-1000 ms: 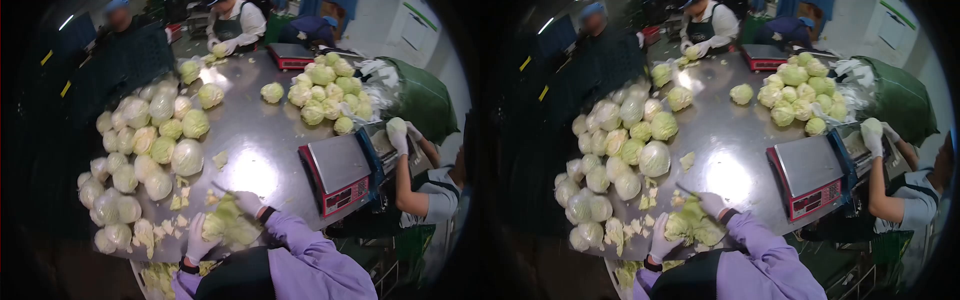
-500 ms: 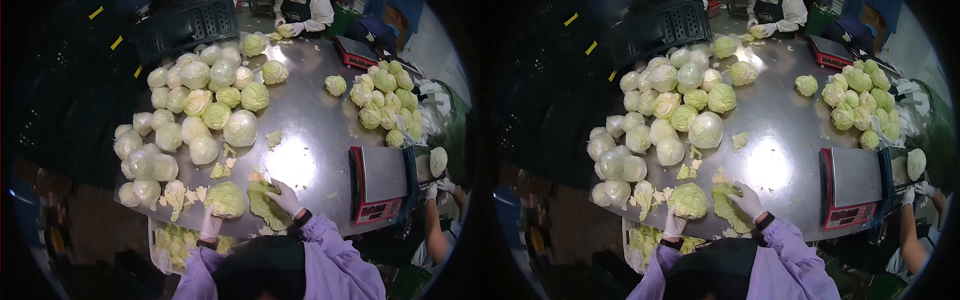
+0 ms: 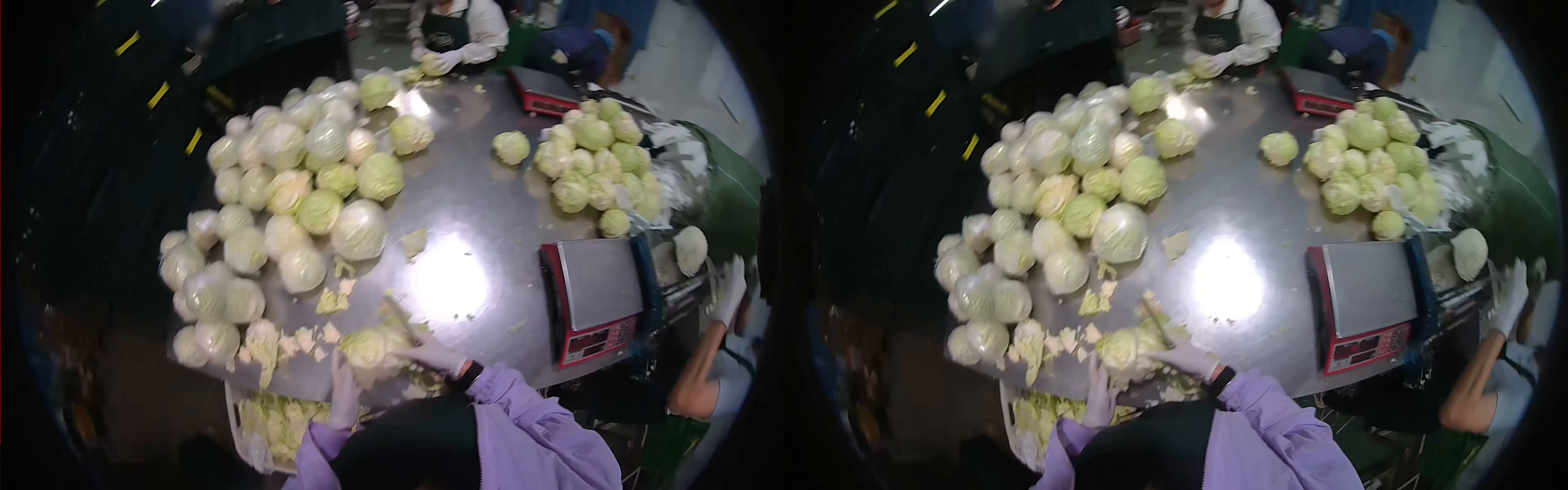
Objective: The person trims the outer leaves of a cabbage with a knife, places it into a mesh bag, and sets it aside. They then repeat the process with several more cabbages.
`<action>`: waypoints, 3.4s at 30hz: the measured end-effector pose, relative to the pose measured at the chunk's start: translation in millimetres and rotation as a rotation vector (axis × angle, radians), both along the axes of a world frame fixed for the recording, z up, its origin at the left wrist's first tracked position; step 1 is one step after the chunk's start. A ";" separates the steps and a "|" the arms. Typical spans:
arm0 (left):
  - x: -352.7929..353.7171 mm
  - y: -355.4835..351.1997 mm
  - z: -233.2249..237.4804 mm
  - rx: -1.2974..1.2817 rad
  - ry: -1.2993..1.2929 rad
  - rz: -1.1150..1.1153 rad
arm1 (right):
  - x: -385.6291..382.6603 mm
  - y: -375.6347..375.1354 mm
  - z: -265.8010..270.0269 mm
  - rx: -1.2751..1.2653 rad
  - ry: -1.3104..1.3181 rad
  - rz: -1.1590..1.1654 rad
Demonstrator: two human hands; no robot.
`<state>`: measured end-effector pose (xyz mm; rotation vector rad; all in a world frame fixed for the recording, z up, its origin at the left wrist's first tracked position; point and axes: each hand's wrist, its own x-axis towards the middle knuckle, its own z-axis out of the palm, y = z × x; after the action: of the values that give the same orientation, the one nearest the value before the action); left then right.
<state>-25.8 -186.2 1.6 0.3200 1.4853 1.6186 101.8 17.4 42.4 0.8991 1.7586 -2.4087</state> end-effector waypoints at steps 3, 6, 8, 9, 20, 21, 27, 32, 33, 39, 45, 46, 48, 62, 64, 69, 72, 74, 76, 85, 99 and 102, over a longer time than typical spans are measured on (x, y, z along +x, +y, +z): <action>-12.6 -6.3 18.2 -0.138 0.148 -0.186 | 2.4 -2.8 -3.2 -0.037 -0.108 0.002; -19.1 -7.6 4.9 -0.165 0.067 -0.258 | 0.4 0.0 10.8 0.078 -0.118 0.093; -25.2 -4.3 -19.7 -0.201 0.810 -0.279 | -6.1 -5.1 -16.1 0.225 -0.110 0.115; -23.4 3.5 -21.2 -0.191 0.812 -0.284 | -9.1 -5.4 -33.1 0.451 -0.088 0.140; 10.2 58.2 28.6 -0.173 0.589 -0.002 | 2.3 -29.6 -11.3 0.942 -0.179 0.109; 10.8 58.8 27.7 -0.199 0.589 0.020 | -0.3 -25.3 -1.3 0.943 -0.188 0.118; 9.3 48.6 6.8 -0.266 0.620 0.001 | 4.1 -29.2 -20.0 1.090 -0.156 0.153; 6.7 51.1 6.5 -0.322 0.662 -0.007 | 1.3 -29.0 -19.8 1.139 -0.159 0.143; 5.8 51.2 4.0 -0.332 0.673 -0.014 | 0.6 -29.0 -17.1 1.139 -0.197 0.159; -4.8 56.9 -0.4 -0.242 0.621 -0.022 | -4.1 -22.2 -13.1 1.119 -0.139 0.116; -14.0 73.1 -1.8 -0.326 0.670 0.014 | -23.4 -3.6 -23.9 1.095 -0.145 0.054; -15.3 74.6 0.7 -0.374 0.725 0.007 | -25.0 -2.1 -25.0 1.088 -0.162 0.064; -17.8 77.5 5.5 -0.421 0.741 -0.024 | -25.6 2.0 -26.6 1.115 -0.154 0.063; -28.7 87.3 2.0 -0.526 0.781 -0.096 | -32.5 14.9 -41.5 1.197 -0.096 0.025; -27.1 86.5 9.7 -0.555 0.801 -0.103 | -33.0 14.0 -37.8 1.142 -0.120 0.054; -28.4 99.3 35.4 -0.674 0.798 -0.182 | -35.4 24.4 -39.0 1.161 -0.113 0.029; -39.6 97.7 22.6 -0.630 0.818 -0.204 | -35.9 41.7 -47.3 1.122 -0.091 0.019; -34.2 90.9 16.1 -0.599 0.860 -0.203 | -31.4 44.1 -65.9 1.049 -0.121 0.024; -31.2 88.2 18.8 -0.555 0.867 -0.152 | -32.8 40.5 -81.7 0.956 -0.093 -0.206; -76.4 9.9 -6.2 -0.129 0.257 -0.327 | -10.6 58.7 -88.6 0.713 -0.300 -0.226; 2.0 64.0 12.4 -0.377 1.443 0.077 | -20.6 -12.4 14.3 1.115 -0.018 0.288; 4.7 64.2 13.4 -0.467 1.368 -0.060 | -28.3 -0.7 17.0 1.192 -0.041 0.334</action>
<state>-21.0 -122.0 15.0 1.3378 2.7062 0.8412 73.5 16.8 59.4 0.5364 2.9777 -0.9747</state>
